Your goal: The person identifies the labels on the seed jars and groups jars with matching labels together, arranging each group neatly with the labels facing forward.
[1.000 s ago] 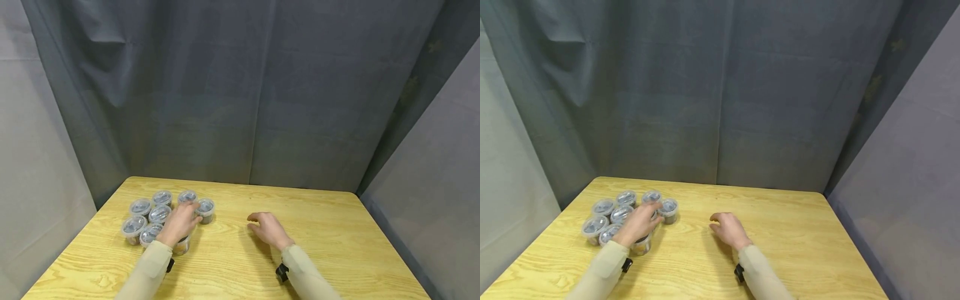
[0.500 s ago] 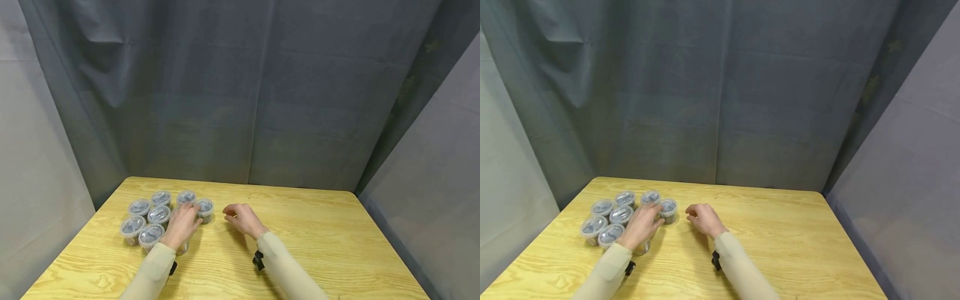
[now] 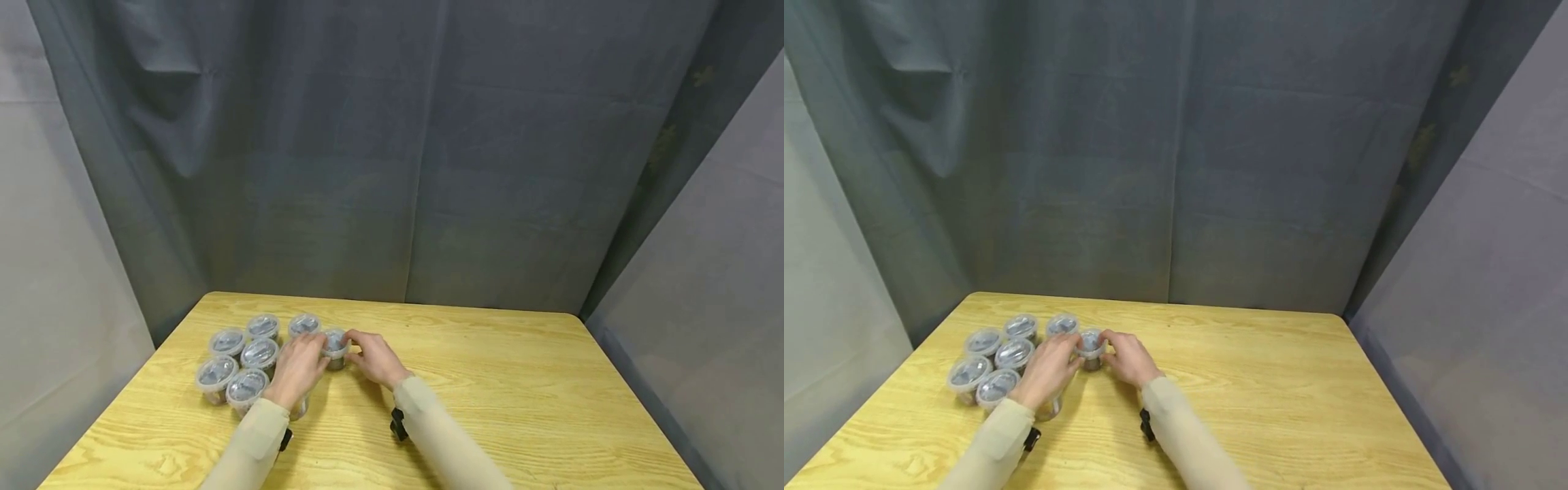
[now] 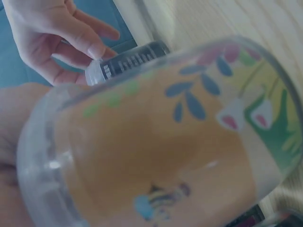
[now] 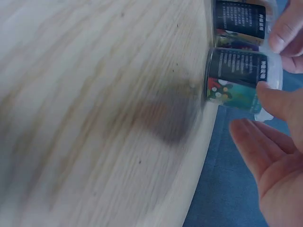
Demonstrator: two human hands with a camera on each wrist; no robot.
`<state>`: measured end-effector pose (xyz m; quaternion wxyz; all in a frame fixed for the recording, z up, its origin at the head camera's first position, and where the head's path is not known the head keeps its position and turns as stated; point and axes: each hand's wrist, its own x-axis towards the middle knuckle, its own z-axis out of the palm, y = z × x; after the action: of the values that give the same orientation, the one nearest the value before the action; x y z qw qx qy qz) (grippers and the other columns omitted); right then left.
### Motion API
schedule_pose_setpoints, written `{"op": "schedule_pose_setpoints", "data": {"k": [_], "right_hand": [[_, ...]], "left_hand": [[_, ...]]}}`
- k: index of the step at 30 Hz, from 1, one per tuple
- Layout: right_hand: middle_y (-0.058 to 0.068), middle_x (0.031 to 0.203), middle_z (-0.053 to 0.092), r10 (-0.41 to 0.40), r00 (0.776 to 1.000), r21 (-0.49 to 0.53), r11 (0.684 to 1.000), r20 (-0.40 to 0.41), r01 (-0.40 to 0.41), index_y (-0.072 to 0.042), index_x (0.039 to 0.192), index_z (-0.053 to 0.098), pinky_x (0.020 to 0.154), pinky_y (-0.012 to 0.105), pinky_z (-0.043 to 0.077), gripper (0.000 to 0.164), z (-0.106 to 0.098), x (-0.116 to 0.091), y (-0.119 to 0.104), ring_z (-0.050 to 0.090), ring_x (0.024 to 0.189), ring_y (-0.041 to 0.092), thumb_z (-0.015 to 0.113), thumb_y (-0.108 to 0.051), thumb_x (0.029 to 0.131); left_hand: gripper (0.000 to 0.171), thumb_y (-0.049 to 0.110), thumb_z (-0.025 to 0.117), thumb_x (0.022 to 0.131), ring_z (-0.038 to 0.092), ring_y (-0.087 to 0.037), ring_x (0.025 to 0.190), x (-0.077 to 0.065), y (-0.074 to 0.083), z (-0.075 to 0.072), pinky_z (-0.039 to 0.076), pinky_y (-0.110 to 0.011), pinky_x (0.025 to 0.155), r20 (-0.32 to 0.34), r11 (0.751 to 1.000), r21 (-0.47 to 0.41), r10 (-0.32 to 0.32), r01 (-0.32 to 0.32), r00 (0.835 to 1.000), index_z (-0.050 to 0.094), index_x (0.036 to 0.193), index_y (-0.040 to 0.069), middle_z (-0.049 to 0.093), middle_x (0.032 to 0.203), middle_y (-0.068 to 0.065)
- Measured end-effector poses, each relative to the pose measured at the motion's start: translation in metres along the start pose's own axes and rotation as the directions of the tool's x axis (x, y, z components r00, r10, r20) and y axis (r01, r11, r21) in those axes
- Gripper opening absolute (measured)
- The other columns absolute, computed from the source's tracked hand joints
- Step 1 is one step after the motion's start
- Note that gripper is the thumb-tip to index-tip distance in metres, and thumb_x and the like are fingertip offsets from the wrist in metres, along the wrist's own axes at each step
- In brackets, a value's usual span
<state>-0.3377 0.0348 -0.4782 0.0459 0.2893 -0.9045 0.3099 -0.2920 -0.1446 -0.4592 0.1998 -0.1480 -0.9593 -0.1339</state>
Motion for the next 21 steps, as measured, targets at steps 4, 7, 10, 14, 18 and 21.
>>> {"op": "schedule_pose_setpoints", "data": {"k": [4,7,10,14,18,21], "right_hand": [[0.006,0.119,0.069,-0.018,0.999,0.018,1.0,-0.037,0.018,-0.012,0.107,0.064,0.082,0.025,0.059,0.019,0.004,0.002,-0.001,0.066,0.111,0.021,0.072,-0.012,0.089],[0.004,0.113,0.071,-0.028,0.998,0.019,0.999,-0.053,0.029,-0.011,0.103,0.065,0.082,0.026,0.059,0.019,0.005,0.002,0.001,0.067,0.107,0.019,0.073,-0.014,0.087],[0.003,0.11,0.072,-0.035,0.997,0.034,0.999,-0.062,0.037,-0.011,0.101,0.066,0.083,0.028,0.059,0.018,0.005,-0.001,0.004,0.068,0.106,0.018,0.074,-0.015,0.086],[0.004,0.113,0.072,-0.032,0.997,0.093,0.995,-0.071,0.039,-0.011,0.097,0.065,0.085,0.029,0.059,0.015,0.001,-0.007,0.006,0.067,0.109,0.019,0.074,-0.015,0.086],[0.005,0.115,0.071,-0.031,0.995,0.15,0.988,-0.092,0.044,-0.012,0.096,0.064,0.088,0.032,0.059,0.014,-0.007,-0.015,0.006,0.066,0.112,0.019,0.074,-0.015,0.087],[0.005,0.112,0.072,-0.042,0.991,0.177,0.982,-0.124,0.064,-0.011,0.095,0.064,0.087,0.029,0.059,0.013,-0.016,-0.021,0.006,0.068,0.109,0.02,0.073,-0.016,0.087]], "left_hand": [[0.017,0.014,0.078,0.083,0.064,-0.035,0.105,-0.001,0.001,0.0,0.048,-0.053,0.099,-0.002,1.0,-0.006,-0.023,0.023,1.0,0.064,0.091,0.009,0.07,0.089,-0.006],[0.017,0.015,0.078,0.084,0.062,-0.038,0.111,-0.001,0.001,0.0,0.042,-0.059,0.105,0.003,0.999,-0.014,-0.029,0.029,1.0,0.063,0.09,0.01,0.07,0.088,-0.005],[0.017,0.017,0.078,0.083,0.061,-0.039,0.113,-0.002,0.003,0.0,0.039,-0.061,0.106,0.009,0.999,-0.029,-0.029,0.03,1.0,0.063,0.09,0.012,0.071,0.089,-0.003],[0.016,0.017,0.08,0.082,0.058,-0.041,0.118,-0.002,0.006,-0.001,0.036,-0.063,0.108,-0.035,0.999,-0.047,-0.008,0.006,0.999,0.065,0.088,0.014,0.072,0.091,-0.003],[0.017,0.016,0.081,0.08,0.063,-0.038,0.108,-0.001,0.013,-0.004,0.044,-0.057,0.1,-0.117,0.996,-0.078,0.031,-0.04,0.993,0.065,0.087,0.014,0.073,0.09,-0.004],[0.016,0.012,0.079,0.083,0.066,-0.029,0.088,0.0,0.02,-0.006,0.053,-0.044,0.081,-0.14,0.981,-0.188,0.026,-0.053,0.99,0.065,0.092,0.012,0.072,0.092,-0.006]]}}
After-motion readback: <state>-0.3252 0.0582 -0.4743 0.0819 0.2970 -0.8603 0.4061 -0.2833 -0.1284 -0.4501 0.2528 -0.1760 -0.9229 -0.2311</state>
